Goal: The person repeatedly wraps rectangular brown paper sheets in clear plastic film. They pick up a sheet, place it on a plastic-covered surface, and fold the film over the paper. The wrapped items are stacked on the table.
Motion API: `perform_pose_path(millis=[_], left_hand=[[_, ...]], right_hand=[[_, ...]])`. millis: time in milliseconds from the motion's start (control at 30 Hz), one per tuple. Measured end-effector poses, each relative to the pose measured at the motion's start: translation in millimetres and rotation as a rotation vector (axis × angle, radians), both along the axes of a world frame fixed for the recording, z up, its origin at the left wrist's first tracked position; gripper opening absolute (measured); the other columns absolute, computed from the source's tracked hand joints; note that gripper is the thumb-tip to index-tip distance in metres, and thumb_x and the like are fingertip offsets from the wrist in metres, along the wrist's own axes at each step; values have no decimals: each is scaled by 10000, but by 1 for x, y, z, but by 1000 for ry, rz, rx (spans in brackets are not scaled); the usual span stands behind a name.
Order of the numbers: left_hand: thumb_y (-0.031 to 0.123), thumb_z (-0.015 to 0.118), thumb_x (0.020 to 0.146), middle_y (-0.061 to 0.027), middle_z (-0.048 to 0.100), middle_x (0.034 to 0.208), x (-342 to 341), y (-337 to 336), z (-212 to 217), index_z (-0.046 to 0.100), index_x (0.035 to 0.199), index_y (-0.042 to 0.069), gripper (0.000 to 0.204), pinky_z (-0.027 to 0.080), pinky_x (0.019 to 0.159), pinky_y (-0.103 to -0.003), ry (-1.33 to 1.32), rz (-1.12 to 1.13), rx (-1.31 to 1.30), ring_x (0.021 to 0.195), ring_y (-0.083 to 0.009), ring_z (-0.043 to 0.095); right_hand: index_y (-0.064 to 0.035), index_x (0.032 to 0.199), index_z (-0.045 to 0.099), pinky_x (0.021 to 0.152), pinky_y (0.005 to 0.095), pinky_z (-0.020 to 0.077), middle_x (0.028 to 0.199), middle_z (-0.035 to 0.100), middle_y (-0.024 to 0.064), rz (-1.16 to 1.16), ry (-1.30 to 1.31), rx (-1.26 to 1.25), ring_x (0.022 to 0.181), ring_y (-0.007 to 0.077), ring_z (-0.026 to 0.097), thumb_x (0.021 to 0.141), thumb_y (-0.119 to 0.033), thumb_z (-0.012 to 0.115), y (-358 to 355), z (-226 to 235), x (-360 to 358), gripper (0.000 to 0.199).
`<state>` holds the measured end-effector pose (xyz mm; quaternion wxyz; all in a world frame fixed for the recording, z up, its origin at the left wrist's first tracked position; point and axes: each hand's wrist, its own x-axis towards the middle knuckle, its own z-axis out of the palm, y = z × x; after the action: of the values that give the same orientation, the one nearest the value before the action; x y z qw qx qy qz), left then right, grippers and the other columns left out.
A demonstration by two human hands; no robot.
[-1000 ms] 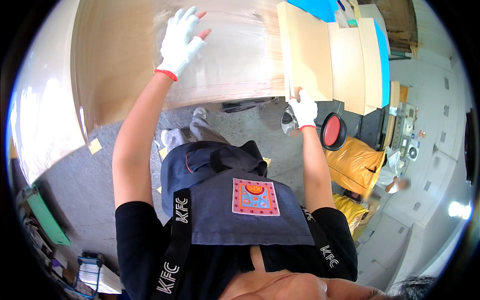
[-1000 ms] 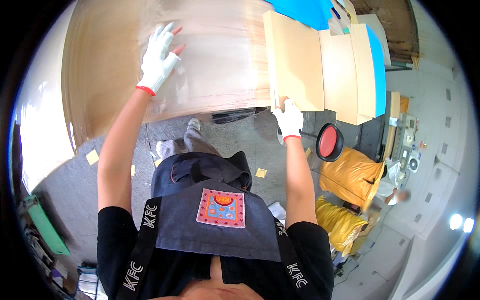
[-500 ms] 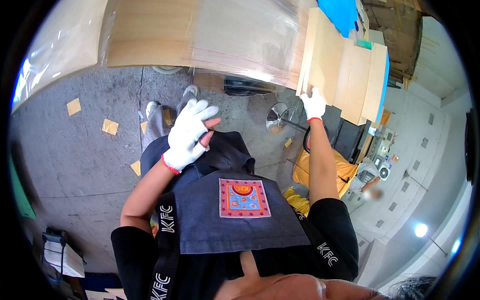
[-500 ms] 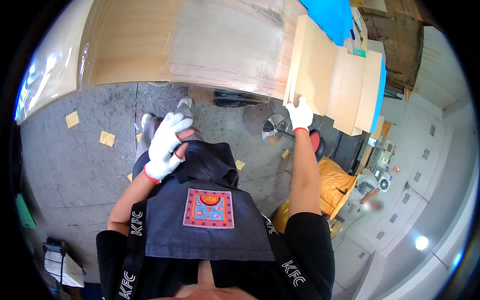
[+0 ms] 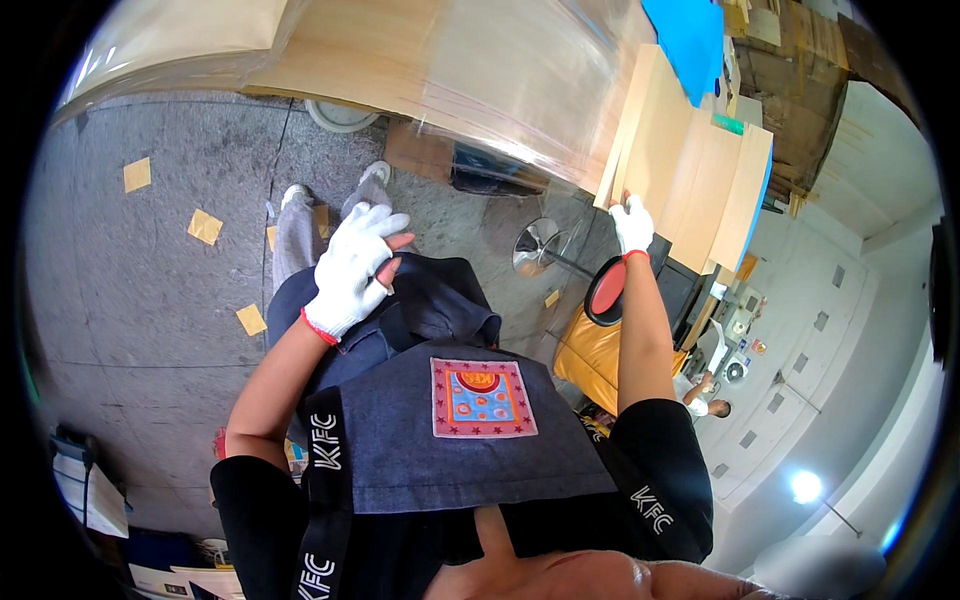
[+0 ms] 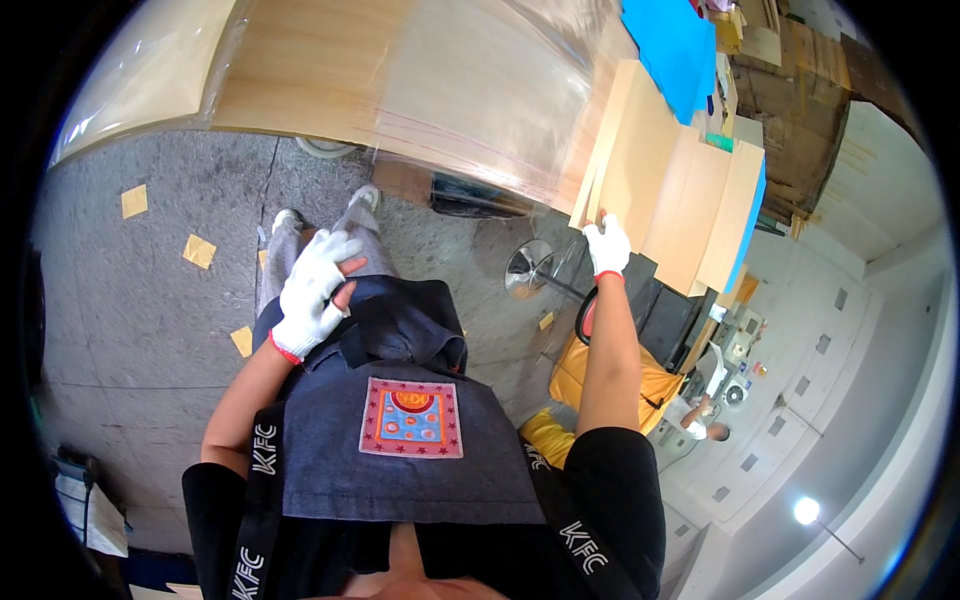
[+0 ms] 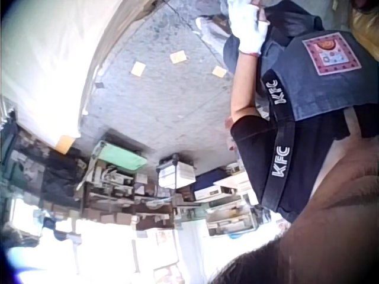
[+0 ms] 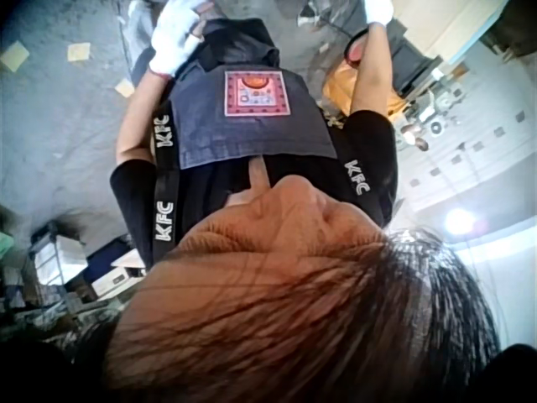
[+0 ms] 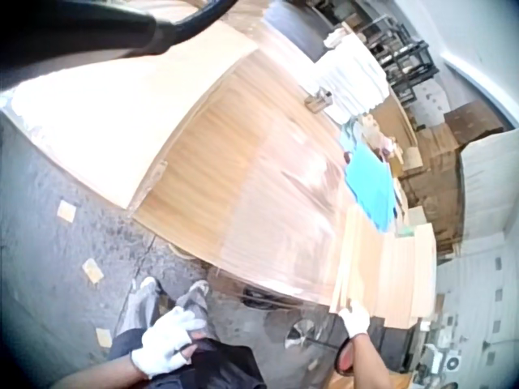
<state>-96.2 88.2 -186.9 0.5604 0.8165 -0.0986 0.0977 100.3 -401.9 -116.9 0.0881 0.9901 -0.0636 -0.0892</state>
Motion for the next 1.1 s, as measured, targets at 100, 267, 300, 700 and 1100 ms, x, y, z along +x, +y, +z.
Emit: perform_pose_path(millis=[100, 267, 300, 700, 1100], left_hand=[[55, 623, 728, -118, 600, 1152, -2, -2, 2, 661, 1027, 41, 302, 365, 1030, -462, 10, -11, -22, 1155, -325, 524], [44, 628, 718, -119, 602, 1142, -3, -4, 0, 663, 1019, 39, 303, 371, 1026, -461, -2, -15, -23, 1151, -325, 526], [47, 629, 718, -119, 602, 1142, -3, -4, 0, 663, 1019, 38, 303, 372, 1026, -461, -3, -16, -17, 1150, -326, 526], [62, 633, 714, -119, 603, 1140, -1, -4, -2, 656, 1013, 32, 302, 378, 1018, -467, -19, 4, -27, 1136, -329, 534], [89, 633, 692, -96, 596, 1135, -1, -10, -6, 645, 1041, 72, 350, 377, 1006, -453, -33, 17, -6, 1108, -310, 536]], right_hand=[[-94, 1170, 568, 746, 441, 475, 904, 656, 211, 1, -9, -104, 866, 369, 626, 753, -470, 614, 17, 2, -3, 563], [-80, 1182, 535, 759, 440, 477, 907, 658, 220, -30, -97, -176, 877, 374, 628, 751, -479, 611, 43, -3, -11, 592], [-84, 1181, 533, 756, 440, 478, 906, 658, 218, -32, -89, -188, 869, 375, 630, 751, -476, 611, 44, -3, -10, 587], [-102, 1158, 579, 730, 429, 479, 887, 666, 175, 12, 13, -39, 842, 343, 635, 777, -421, 604, 9, 6, -1, 497], [-95, 1168, 552, 737, 439, 478, 884, 663, 189, 38, -55, -195, 833, 360, 633, 761, -473, 610, 25, -3, -8, 558]])
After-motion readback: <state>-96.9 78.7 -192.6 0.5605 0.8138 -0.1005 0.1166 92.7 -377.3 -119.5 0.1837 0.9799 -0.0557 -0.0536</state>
